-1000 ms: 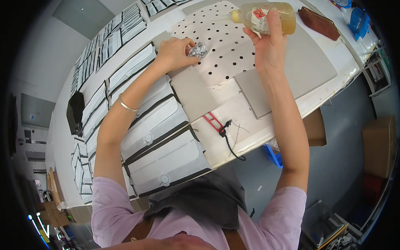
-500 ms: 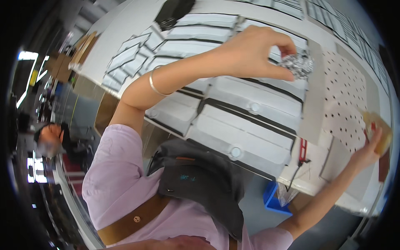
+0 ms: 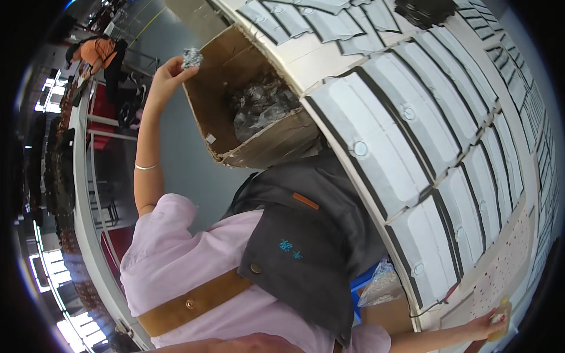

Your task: The person arranges white mask-like components on a perforated board and applies adhesive from a squeeze bottle to the circular tabs on each unit. The person handles the components one by one, placing them in rows and then systematically applying glue to the designated spots.

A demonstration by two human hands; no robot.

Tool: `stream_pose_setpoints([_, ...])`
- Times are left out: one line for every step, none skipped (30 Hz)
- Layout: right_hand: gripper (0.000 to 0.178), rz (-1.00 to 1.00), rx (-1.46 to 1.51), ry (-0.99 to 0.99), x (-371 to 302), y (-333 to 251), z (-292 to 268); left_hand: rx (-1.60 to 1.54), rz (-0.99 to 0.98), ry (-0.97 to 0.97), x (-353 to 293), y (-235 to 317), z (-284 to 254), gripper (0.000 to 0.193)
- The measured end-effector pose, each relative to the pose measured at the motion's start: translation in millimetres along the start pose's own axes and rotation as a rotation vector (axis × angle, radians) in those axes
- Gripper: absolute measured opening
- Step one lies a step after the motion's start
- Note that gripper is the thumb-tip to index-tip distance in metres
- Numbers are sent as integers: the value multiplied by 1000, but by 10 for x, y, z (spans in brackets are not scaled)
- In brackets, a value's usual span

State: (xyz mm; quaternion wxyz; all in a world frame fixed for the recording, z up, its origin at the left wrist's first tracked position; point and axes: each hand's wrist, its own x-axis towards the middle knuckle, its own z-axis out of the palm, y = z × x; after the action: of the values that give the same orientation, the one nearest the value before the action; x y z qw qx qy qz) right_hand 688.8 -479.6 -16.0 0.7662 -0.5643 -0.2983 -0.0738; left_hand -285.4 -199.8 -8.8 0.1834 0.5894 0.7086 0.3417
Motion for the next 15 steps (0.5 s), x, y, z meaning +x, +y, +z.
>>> stream_pose_setpoints([33,36,42,15,-7,-68,51,0,9,-70,6,-128,80,44])
stream_pose_setpoints([31,41,64,-8,-21,-147,214,-1,10,-139,-10,-248,175,44])
stream_pose_setpoints([29,42,81,-12,-101,-253,297,75,16,-235,-8,-137,314,47])
stream_pose_setpoints([27,38,101,-18,-139,-353,389,167,13,-396,38,-88,446,41])
stream_pose_setpoints([24,25,126,-26,-132,-438,446,177,90,-501,71,-14,569,41])
stream_pose_setpoints([24,37,114,-60,-100,-474,494,186,163,-601,73,54,671,42])
stream_pose_setpoints([23,45,98,-81,-82,-535,451,80,176,-736,98,136,778,42])
stream_pose_setpoints([23,52,81,-102,-76,-601,433,-28,189,-870,120,192,897,42])
stream_pose_setpoints([22,30,66,-114,-89,-656,472,-133,192,-1001,134,214,1023,44])
stream_pose_setpoints([22,9,50,-127,-115,-690,524,-177,133,-1088,134,244,1123,45])
stream_pose_setpoints([22,-4,45,-144,-106,-713,544,-222,73,-1175,127,284,1210,46])
stream_pose_setpoints([23,-20,45,-158,-106,-746,557,-265,19,-1256,128,308,1273,47])
stream_pose_setpoints([24,-29,55,-177,-60,-760,536,-302,-14,-1335,119,286,1349,50])
stream_pose_setpoints([25,-29,66,-188,-43,-799,558,-223,34,-1323,104,168,1473,49])
stream_pose_setpoints([25,-22,78,-196,-43,-802,575,-135,78,-1311,93,114,1570,49])
